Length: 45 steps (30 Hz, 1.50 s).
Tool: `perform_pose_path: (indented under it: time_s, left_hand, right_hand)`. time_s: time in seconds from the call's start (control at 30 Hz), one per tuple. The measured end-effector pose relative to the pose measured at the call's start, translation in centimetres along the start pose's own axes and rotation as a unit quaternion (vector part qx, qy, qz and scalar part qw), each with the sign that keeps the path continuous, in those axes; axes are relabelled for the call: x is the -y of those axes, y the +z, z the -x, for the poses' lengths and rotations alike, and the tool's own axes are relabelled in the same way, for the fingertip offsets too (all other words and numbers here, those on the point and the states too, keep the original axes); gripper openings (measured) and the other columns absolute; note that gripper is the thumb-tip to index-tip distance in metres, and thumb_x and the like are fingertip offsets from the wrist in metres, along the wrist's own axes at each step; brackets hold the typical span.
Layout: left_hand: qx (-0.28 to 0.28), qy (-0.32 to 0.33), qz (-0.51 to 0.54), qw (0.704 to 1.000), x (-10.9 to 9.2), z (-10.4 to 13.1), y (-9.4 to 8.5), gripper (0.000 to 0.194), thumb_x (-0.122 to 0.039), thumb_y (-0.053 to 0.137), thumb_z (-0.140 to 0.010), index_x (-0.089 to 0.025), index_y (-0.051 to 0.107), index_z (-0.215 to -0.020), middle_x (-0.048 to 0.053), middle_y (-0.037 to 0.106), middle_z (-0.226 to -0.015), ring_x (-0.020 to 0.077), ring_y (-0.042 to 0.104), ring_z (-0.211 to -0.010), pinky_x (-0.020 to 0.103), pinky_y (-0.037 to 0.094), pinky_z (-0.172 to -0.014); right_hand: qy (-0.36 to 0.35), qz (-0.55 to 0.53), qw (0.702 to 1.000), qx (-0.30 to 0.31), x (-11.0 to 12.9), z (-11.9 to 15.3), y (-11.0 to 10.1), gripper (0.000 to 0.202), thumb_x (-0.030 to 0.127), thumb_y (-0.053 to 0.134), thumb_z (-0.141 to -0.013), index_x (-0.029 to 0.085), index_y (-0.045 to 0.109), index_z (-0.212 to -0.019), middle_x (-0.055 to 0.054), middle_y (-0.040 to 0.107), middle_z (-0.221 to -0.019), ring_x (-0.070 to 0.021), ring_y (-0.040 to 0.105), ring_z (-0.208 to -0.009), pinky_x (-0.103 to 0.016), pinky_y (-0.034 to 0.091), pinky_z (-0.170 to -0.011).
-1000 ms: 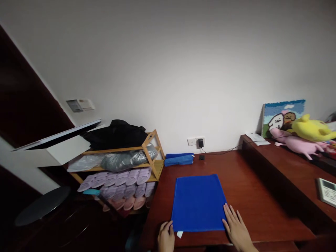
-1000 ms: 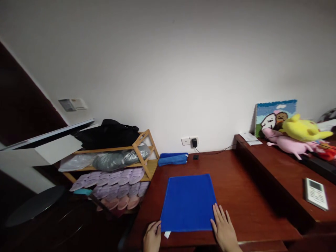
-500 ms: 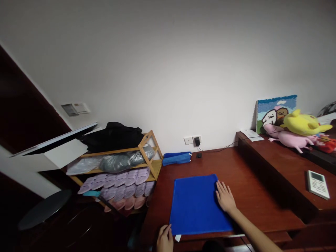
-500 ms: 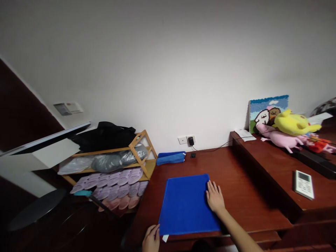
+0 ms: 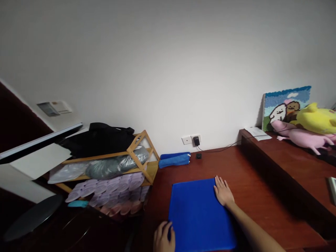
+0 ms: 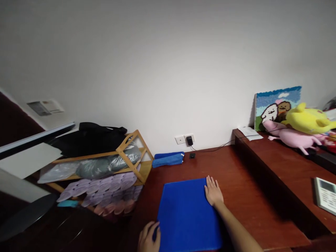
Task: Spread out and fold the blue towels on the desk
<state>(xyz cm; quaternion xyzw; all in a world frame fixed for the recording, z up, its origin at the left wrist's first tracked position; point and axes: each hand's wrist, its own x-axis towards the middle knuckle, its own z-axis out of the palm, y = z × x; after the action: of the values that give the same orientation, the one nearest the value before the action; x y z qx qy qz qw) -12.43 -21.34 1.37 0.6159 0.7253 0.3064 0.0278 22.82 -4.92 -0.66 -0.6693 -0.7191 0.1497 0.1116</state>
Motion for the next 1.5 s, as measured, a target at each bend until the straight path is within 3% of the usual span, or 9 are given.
perform_pose_path:
  time_s: [0.17, 0.23, 0.3, 0.43, 0.67, 0.8, 1.1, 1.27, 1.5]
  left_hand:
    - [0.125, 0.164, 0.038, 0.978, -15.3, -6.4, 6.6, 0.048, -0.029, 0.031, -0.104, -0.023, 0.066, -0.136, 0.009, 0.065, -0.141, 0.0255, 0.056, -0.134, 0.043, 0.043, -0.116]
    - [0.182, 0.218, 0.028, 0.958, -19.4, -7.8, 10.3, 0.05, -0.032, 0.031, -0.105, -0.02, 0.056, -0.147, 0.009, 0.054, -0.154, 0.0266, 0.043, -0.146, 0.047, 0.032, -0.124]
    - [0.225, 0.219, 0.01, 0.949, -21.0, -8.4, 13.4, 0.055, -0.039, 0.026, -0.107, -0.019, 0.047, -0.154, 0.011, 0.045, -0.16, 0.0273, 0.034, -0.152, 0.05, 0.025, -0.126]
    - [0.239, 0.227, -0.015, 0.944, -18.1, -8.9, 15.6, 0.057, -0.047, 0.022, -0.108, -0.028, 0.035, -0.16, 0.006, 0.035, -0.166, 0.0266, 0.026, -0.155, 0.053, 0.021, -0.127]
    - [0.186, 0.136, -0.094, 0.969, -6.9, -12.5, 9.6, 0.058, -0.051, 0.032, -0.106, -0.028, 0.037, -0.159, 0.007, 0.031, -0.168, 0.0272, 0.024, -0.155, 0.051, 0.019, -0.127]
    - [0.173, 0.104, -0.108, 0.973, -2.8, -14.3, 7.7, 0.058, -0.051, 0.035, -0.106, -0.027, 0.038, -0.158, 0.007, 0.031, -0.168, 0.0262, 0.024, -0.156, 0.049, 0.02, -0.126]
    - [0.145, 0.116, -0.096, 0.978, -1.9, -14.2, 8.3, 0.058, -0.049, 0.035, -0.105, -0.026, 0.039, -0.158, 0.007, 0.034, -0.167, 0.0261, 0.023, -0.156, 0.046, 0.019, -0.127]
    - [0.14, 0.119, -0.104, 0.977, -1.8, -14.4, 8.2, 0.057, -0.048, 0.035, -0.105, -0.026, 0.039, -0.158, 0.007, 0.034, -0.167, 0.026, 0.026, -0.155, 0.046, 0.02, -0.126]
    - [0.172, 0.115, -0.177, 0.962, -2.2, -14.8, 7.9, 0.061, -0.053, 0.028, -0.105, -0.026, 0.036, -0.159, 0.006, 0.033, -0.167, 0.0255, 0.024, -0.156, 0.047, 0.022, -0.126]
  right_hand:
    - [-0.002, -0.004, 1.0, 0.008, 0.0, 0.1, -0.4, 0.067, 0.04, 0.015, -0.102, 0.013, 0.019, -0.163, -0.004, 0.018, -0.17, -0.0186, 0.011, -0.158, -0.04, 0.005, -0.128]
    - [-0.009, 0.013, 1.0, 0.011, -0.2, 0.1, -0.2, 0.066, 0.037, 0.016, -0.101, 0.011, 0.021, -0.162, -0.005, 0.018, -0.17, -0.0197, 0.01, -0.158, -0.041, 0.005, -0.128]
    - [-0.021, 0.032, 0.999, 0.01, -0.5, 0.1, 0.1, 0.066, 0.033, 0.018, -0.099, 0.01, 0.023, -0.161, -0.005, 0.017, -0.17, -0.0206, 0.01, -0.158, -0.041, 0.007, -0.128]
    - [-0.027, 0.028, 0.999, -0.004, -0.9, -0.1, 0.9, 0.067, 0.034, 0.019, -0.099, 0.009, 0.025, -0.161, -0.007, 0.021, -0.169, -0.0218, 0.014, -0.157, -0.044, 0.01, -0.128]
    - [-0.017, 0.037, 0.999, -0.013, -1.0, -0.1, 1.5, 0.071, 0.042, 0.012, -0.1, 0.01, 0.021, -0.162, -0.006, 0.022, -0.169, -0.0217, 0.015, -0.157, -0.045, 0.009, -0.128]
    - [-0.012, 0.062, 0.998, -0.004, -1.0, -0.1, 1.6, 0.071, 0.043, 0.01, -0.1, 0.009, 0.019, -0.162, -0.004, 0.02, -0.169, -0.0217, 0.013, -0.157, -0.044, 0.008, -0.128]
    - [-0.013, 0.062, 0.998, -0.021, -0.5, 0.4, 0.7, 0.068, 0.04, 0.012, -0.102, 0.011, 0.019, -0.163, -0.004, 0.02, -0.17, -0.0206, 0.013, -0.157, -0.042, 0.01, -0.128]
    - [-0.015, 0.045, 0.999, 0.022, -0.7, 0.2, 0.7, 0.069, 0.046, 0.015, -0.103, 0.013, 0.019, -0.163, -0.004, 0.02, -0.17, -0.0183, 0.014, -0.157, -0.041, 0.01, -0.129]
    - [-0.013, 0.047, 0.999, 0.01, -0.3, 0.2, 0.5, 0.069, 0.044, 0.013, -0.102, 0.011, 0.018, -0.162, -0.004, 0.018, -0.17, -0.0185, 0.012, -0.157, -0.04, 0.006, -0.129]
